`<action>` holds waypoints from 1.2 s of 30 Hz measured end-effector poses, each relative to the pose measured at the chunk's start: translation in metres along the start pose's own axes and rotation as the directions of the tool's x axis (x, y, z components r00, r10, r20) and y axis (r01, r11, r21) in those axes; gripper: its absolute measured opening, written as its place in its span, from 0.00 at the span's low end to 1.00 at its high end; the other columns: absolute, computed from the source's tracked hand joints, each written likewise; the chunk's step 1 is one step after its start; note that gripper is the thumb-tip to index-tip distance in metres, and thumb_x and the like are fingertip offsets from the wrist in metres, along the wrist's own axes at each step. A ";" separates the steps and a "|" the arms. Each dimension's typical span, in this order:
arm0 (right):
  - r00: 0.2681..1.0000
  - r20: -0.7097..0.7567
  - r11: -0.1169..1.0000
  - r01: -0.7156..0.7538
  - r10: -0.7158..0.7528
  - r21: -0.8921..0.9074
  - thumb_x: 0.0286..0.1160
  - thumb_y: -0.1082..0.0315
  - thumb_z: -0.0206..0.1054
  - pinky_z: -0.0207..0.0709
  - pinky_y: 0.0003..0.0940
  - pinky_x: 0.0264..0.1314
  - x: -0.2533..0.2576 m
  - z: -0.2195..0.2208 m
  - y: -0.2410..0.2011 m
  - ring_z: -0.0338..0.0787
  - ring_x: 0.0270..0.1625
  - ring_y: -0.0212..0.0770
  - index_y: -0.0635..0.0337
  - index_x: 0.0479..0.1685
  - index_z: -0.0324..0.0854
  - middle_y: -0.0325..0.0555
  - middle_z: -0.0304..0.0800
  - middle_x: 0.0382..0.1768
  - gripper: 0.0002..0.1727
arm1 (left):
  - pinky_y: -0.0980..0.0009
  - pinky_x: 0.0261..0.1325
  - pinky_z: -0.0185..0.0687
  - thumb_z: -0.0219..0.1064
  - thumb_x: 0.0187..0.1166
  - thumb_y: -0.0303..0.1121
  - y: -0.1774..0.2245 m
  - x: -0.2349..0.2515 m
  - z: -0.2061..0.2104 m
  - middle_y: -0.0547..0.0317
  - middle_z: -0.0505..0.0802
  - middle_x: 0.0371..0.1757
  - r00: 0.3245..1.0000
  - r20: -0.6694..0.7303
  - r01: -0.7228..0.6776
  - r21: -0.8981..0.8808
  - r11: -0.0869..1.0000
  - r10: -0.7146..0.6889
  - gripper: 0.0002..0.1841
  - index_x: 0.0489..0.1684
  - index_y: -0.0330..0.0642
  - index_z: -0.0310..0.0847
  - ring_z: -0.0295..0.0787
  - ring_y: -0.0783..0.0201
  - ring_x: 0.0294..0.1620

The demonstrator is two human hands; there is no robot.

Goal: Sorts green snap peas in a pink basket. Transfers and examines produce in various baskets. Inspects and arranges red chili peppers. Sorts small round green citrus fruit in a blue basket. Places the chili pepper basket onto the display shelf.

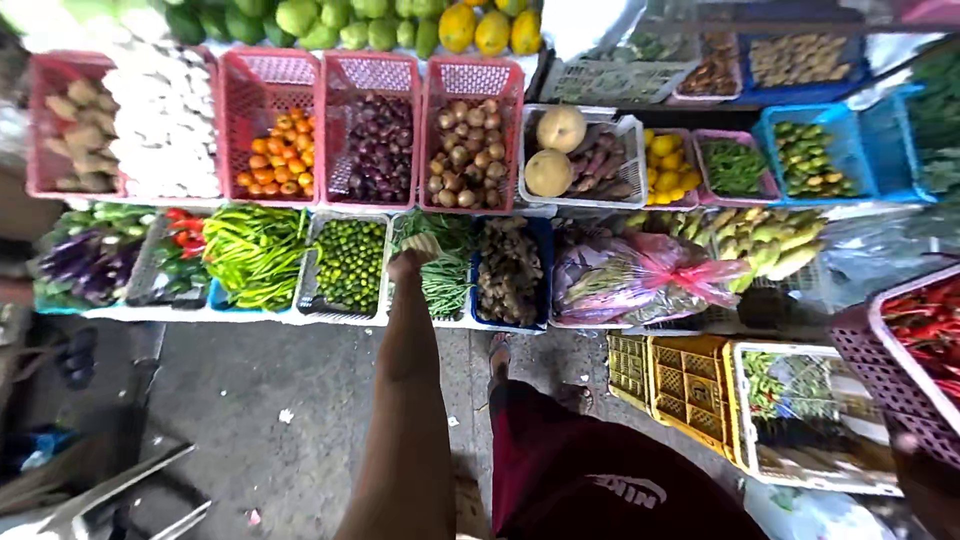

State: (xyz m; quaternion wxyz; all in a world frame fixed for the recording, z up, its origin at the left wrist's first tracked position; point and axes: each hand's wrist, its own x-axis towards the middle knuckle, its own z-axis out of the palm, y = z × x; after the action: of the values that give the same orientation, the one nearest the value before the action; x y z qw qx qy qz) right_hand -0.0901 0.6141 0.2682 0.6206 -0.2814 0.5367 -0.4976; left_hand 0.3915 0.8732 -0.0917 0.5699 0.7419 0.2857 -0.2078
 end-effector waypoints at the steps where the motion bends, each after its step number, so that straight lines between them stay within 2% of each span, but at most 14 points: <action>1: 1.000 0.017 1.000 0.017 -0.017 -0.003 0.91 0.51 0.17 0.86 0.26 0.47 0.007 -0.011 0.001 0.88 0.45 0.31 0.56 0.58 0.60 0.43 0.80 0.44 0.27 | 0.42 0.62 0.85 0.71 0.81 0.39 0.010 0.010 0.010 0.36 0.90 0.61 1.000 0.012 -0.024 0.001 1.000 0.024 0.22 0.67 0.33 0.82 0.88 0.43 0.60; 3: 0.979 0.199 0.998 0.049 -0.041 -0.035 0.90 0.49 0.32 0.85 0.32 0.60 0.058 -0.088 0.002 0.88 0.55 0.31 0.52 0.63 0.65 0.39 0.84 0.52 0.23 | 0.42 0.67 0.84 0.68 0.83 0.45 0.017 0.027 0.023 0.37 0.88 0.66 0.999 0.017 -0.047 0.133 0.990 0.045 0.26 0.71 0.34 0.80 0.87 0.43 0.65; 4: 0.947 0.319 0.999 0.052 -0.045 -0.014 0.86 0.47 0.46 0.86 0.39 0.63 0.086 -0.137 0.002 0.89 0.60 0.36 0.48 0.67 0.70 0.40 0.88 0.58 0.22 | 0.41 0.67 0.84 0.67 0.83 0.49 0.014 0.032 0.028 0.36 0.88 0.67 0.997 -0.024 -0.060 0.231 0.971 0.067 0.29 0.73 0.35 0.79 0.87 0.42 0.66; 5: 0.952 0.299 0.998 0.065 -0.061 -0.006 0.78 0.47 0.58 0.88 0.43 0.61 0.095 -0.163 0.002 0.91 0.58 0.38 0.44 0.65 0.76 0.39 0.91 0.56 0.22 | 0.40 0.66 0.83 0.68 0.82 0.50 0.010 0.033 0.033 0.34 0.88 0.66 0.989 -0.062 -0.106 0.346 0.932 0.136 0.30 0.72 0.33 0.80 0.87 0.40 0.66; 7: 0.986 0.122 0.993 0.119 -0.115 -0.021 0.71 0.52 0.61 0.90 0.45 0.52 0.081 -0.166 -0.001 0.93 0.51 0.41 0.46 0.57 0.77 0.40 0.92 0.49 0.18 | 0.43 0.73 0.78 0.66 0.85 0.44 0.017 0.000 0.051 0.30 0.85 0.71 0.969 0.046 -0.237 0.467 0.852 0.244 0.29 0.77 0.29 0.75 0.83 0.38 0.72; 10: 0.993 -0.004 0.993 0.116 -0.116 0.013 0.64 0.55 0.66 0.91 0.47 0.47 0.059 -0.177 -0.014 0.94 0.47 0.43 0.49 0.58 0.76 0.43 0.92 0.45 0.22 | 0.51 0.65 0.84 0.60 0.90 0.41 0.009 -0.103 0.082 0.34 0.86 0.66 0.873 0.400 -0.414 0.301 0.859 0.280 0.26 0.79 0.29 0.70 0.86 0.48 0.60; 12: 0.991 -0.070 0.992 0.119 -0.115 0.044 0.67 0.57 0.63 0.89 0.47 0.52 0.042 -0.197 -0.020 0.92 0.48 0.41 0.48 0.58 0.77 0.42 0.92 0.45 0.19 | 0.56 0.59 0.86 0.54 0.93 0.41 -0.009 -0.187 0.111 0.42 0.89 0.58 0.673 0.713 -0.468 0.202 0.860 0.199 0.23 0.73 0.31 0.74 0.88 0.56 0.53; 14: 0.990 -0.051 0.987 0.136 -0.132 0.089 0.61 0.56 0.66 0.90 0.43 0.52 0.033 -0.221 -0.017 0.93 0.46 0.37 0.48 0.55 0.81 0.40 0.94 0.43 0.20 | 0.57 0.61 0.88 0.48 0.93 0.42 -0.032 -0.262 0.151 0.47 0.91 0.61 0.357 0.934 -0.387 0.145 0.911 0.003 0.24 0.75 0.33 0.72 0.91 0.58 0.56; 16: 0.995 0.008 0.990 0.099 -0.100 0.098 0.61 0.55 0.64 0.90 0.40 0.52 0.027 -0.242 -0.006 0.94 0.46 0.35 0.47 0.55 0.81 0.39 0.95 0.43 0.20 | 0.49 0.71 0.84 0.41 0.95 0.47 -0.043 -0.350 0.189 0.43 0.84 0.75 0.059 0.980 -0.361 0.197 0.912 -0.188 0.29 0.87 0.36 0.58 0.87 0.50 0.70; 19: 0.995 0.077 0.993 0.060 -0.067 0.098 0.61 0.50 0.71 0.89 0.42 0.56 0.024 -0.268 0.009 0.94 0.48 0.37 0.50 0.55 0.83 0.41 0.95 0.44 0.23 | 0.50 0.66 0.86 0.42 0.91 0.57 -0.041 -0.499 0.228 0.46 0.85 0.75 -0.166 0.945 -0.423 0.188 0.886 -0.280 0.35 0.90 0.42 0.56 0.87 0.52 0.69; 23: 0.991 0.127 0.997 0.041 -0.048 0.059 0.58 0.58 0.73 0.90 0.40 0.56 0.032 -0.303 -0.004 0.95 0.48 0.37 0.53 0.56 0.84 0.42 0.96 0.44 0.23 | 0.56 0.72 0.83 0.52 0.94 0.47 -0.057 -0.610 0.242 0.50 0.87 0.71 -0.127 0.964 -0.451 0.153 0.879 -0.232 0.25 0.84 0.44 0.68 0.85 0.59 0.71; 27: 0.999 0.053 0.989 -0.008 0.000 0.151 0.62 0.60 0.70 0.90 0.41 0.58 0.059 -0.357 -0.019 0.95 0.49 0.39 0.55 0.63 0.80 0.44 0.95 0.46 0.25 | 0.54 0.74 0.83 0.54 0.93 0.45 -0.110 -0.660 0.260 0.49 0.86 0.72 -0.090 0.984 -0.462 0.096 0.882 -0.155 0.25 0.84 0.44 0.68 0.85 0.58 0.72; 32: 0.992 -0.063 0.980 -0.095 0.108 0.177 0.74 0.72 0.56 0.89 0.44 0.56 0.107 -0.417 -0.018 0.93 0.50 0.44 0.61 0.71 0.74 0.52 0.92 0.50 0.24 | 0.52 0.71 0.84 0.61 0.89 0.48 -0.181 -0.702 0.301 0.46 0.88 0.69 0.089 0.979 -0.508 0.204 0.837 -0.184 0.26 0.78 0.42 0.74 0.86 0.55 0.69; 36: 0.998 -0.025 0.996 0.051 -0.049 0.073 0.67 0.74 0.59 0.90 0.41 0.52 0.117 -0.442 -0.074 0.93 0.48 0.40 0.54 0.72 0.77 0.47 0.92 0.52 0.28 | 0.57 0.65 0.86 0.59 0.90 0.49 -0.175 -0.757 0.314 0.52 0.90 0.62 0.013 0.999 -0.531 0.048 0.846 -0.049 0.24 0.74 0.43 0.77 0.88 0.61 0.62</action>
State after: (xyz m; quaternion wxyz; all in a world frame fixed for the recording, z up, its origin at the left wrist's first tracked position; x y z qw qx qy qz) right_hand -0.5402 0.5627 0.1713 0.6116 -0.2656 0.5181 -0.5357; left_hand -0.2866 0.4619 0.1785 0.4599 0.5348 -0.3691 -0.6052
